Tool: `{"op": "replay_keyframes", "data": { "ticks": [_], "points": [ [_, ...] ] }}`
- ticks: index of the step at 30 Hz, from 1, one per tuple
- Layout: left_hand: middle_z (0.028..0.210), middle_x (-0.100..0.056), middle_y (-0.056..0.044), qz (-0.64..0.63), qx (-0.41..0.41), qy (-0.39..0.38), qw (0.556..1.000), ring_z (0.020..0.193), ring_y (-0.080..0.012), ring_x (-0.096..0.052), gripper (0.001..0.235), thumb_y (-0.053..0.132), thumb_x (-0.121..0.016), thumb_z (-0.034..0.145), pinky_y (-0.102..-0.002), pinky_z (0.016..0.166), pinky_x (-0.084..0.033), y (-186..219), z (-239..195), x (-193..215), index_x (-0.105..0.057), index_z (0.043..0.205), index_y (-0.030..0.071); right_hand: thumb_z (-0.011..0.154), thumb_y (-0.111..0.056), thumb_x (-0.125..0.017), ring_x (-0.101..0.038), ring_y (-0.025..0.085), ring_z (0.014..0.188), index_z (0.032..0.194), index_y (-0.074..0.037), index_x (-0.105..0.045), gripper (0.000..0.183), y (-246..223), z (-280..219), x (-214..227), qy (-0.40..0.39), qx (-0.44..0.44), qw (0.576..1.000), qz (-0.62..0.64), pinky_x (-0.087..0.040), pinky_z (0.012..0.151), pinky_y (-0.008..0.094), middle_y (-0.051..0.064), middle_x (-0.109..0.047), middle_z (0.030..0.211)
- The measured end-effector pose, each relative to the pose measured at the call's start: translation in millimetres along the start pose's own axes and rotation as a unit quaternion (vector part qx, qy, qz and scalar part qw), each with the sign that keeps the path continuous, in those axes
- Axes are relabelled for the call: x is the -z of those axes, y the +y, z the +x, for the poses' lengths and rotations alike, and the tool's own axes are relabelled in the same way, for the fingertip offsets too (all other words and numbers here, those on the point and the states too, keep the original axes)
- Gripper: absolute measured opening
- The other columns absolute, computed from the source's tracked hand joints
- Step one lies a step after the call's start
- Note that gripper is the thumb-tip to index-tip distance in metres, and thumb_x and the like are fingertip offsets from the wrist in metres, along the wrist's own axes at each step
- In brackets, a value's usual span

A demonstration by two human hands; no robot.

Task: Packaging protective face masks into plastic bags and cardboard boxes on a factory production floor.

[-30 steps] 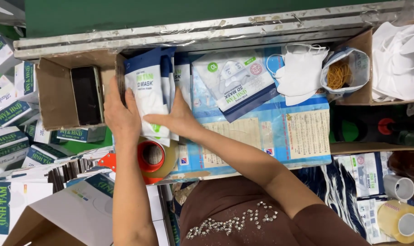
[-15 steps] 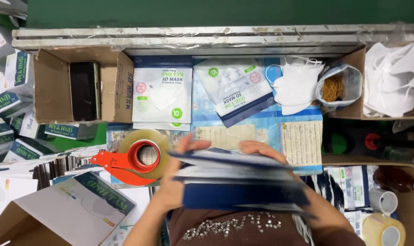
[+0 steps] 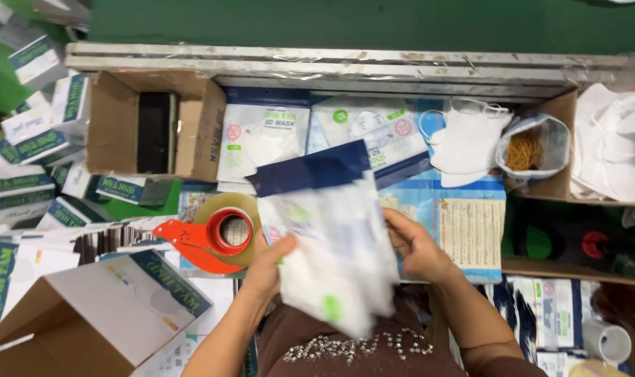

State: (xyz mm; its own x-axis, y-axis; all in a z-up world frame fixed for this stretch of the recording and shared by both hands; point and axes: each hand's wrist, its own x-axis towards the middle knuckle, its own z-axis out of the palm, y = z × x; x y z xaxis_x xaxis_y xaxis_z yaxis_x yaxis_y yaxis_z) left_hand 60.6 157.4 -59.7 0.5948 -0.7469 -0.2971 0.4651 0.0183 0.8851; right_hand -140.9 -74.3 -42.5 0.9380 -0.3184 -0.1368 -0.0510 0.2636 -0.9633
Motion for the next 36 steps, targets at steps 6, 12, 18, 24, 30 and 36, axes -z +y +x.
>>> {"op": "replay_keyframes", "data": {
  "ticks": [6,12,18,24,30,36],
  "points": [
    [0.117,-0.071,-0.014,-0.351,0.056,0.143,0.924,0.102,-0.0274,-0.072,0.056,0.037,-0.074,0.088,-0.042,0.092,-0.06,31,-59,47,-0.061,0.13,0.003,0.088,-0.021,-0.08,-0.066,0.028,0.123,0.144,0.007,-0.052,0.069,18,22,9,-0.061,0.089,0.994,-0.024,-0.052,0.108,0.042,0.018,-0.064,0.136],
    [0.124,-0.068,-0.01,-0.139,-0.121,0.406,0.895,0.108,-0.0238,-0.066,0.048,0.038,-0.059,0.101,-0.042,0.097,-0.053,89,-192,168,-0.056,0.136,0.006,0.087,-0.002,-0.07,-0.072,0.025,0.108,0.132,0.004,-0.061,0.046,62,14,18,0.024,-0.097,0.987,-0.123,-0.058,0.092,0.035,0.016,-0.075,0.117],
    [0.129,-0.071,-0.013,-0.136,-0.198,0.442,0.864,0.111,-0.0239,-0.071,0.052,0.029,-0.068,0.098,-0.039,0.1,-0.056,160,-270,216,-0.059,0.139,-0.002,0.092,-0.001,-0.067,-0.07,0.023,0.108,0.133,0.006,-0.062,0.042,91,19,22,0.04,-0.088,0.991,-0.092,-0.055,0.092,0.034,0.018,-0.073,0.116],
    [0.122,-0.071,-0.017,0.024,0.039,0.528,0.848,0.101,-0.0249,-0.072,0.055,0.023,-0.077,0.087,-0.04,0.088,-0.06,157,-265,242,-0.06,0.132,-0.005,0.09,-0.002,-0.069,-0.069,0.019,0.107,0.131,0.006,-0.063,0.042,84,22,19,0.034,-0.111,0.984,-0.134,-0.056,0.094,0.032,0.016,-0.072,0.115],
    [0.117,-0.075,-0.021,0.11,0.248,0.428,0.862,0.096,-0.0315,-0.075,0.055,0.021,-0.078,0.081,-0.045,0.083,-0.062,129,-225,284,-0.064,0.128,-0.005,0.09,-0.006,-0.071,-0.07,0.017,0.101,0.129,0.001,-0.067,0.04,79,28,11,0.065,-0.132,0.981,-0.124,-0.058,0.088,0.03,0.014,-0.075,0.112],
    [0.118,-0.073,-0.025,0.227,0.299,0.236,0.896,0.098,-0.0386,-0.073,0.059,0.019,-0.079,0.08,-0.053,0.083,-0.061,112,-26,377,-0.061,0.129,-0.007,0.084,-0.01,-0.079,-0.073,0.017,0.098,0.123,-0.004,-0.068,0.041,18,33,-12,0.045,-0.059,0.955,-0.286,-0.063,0.082,0.029,0.009,-0.074,0.11]
  ]
}}
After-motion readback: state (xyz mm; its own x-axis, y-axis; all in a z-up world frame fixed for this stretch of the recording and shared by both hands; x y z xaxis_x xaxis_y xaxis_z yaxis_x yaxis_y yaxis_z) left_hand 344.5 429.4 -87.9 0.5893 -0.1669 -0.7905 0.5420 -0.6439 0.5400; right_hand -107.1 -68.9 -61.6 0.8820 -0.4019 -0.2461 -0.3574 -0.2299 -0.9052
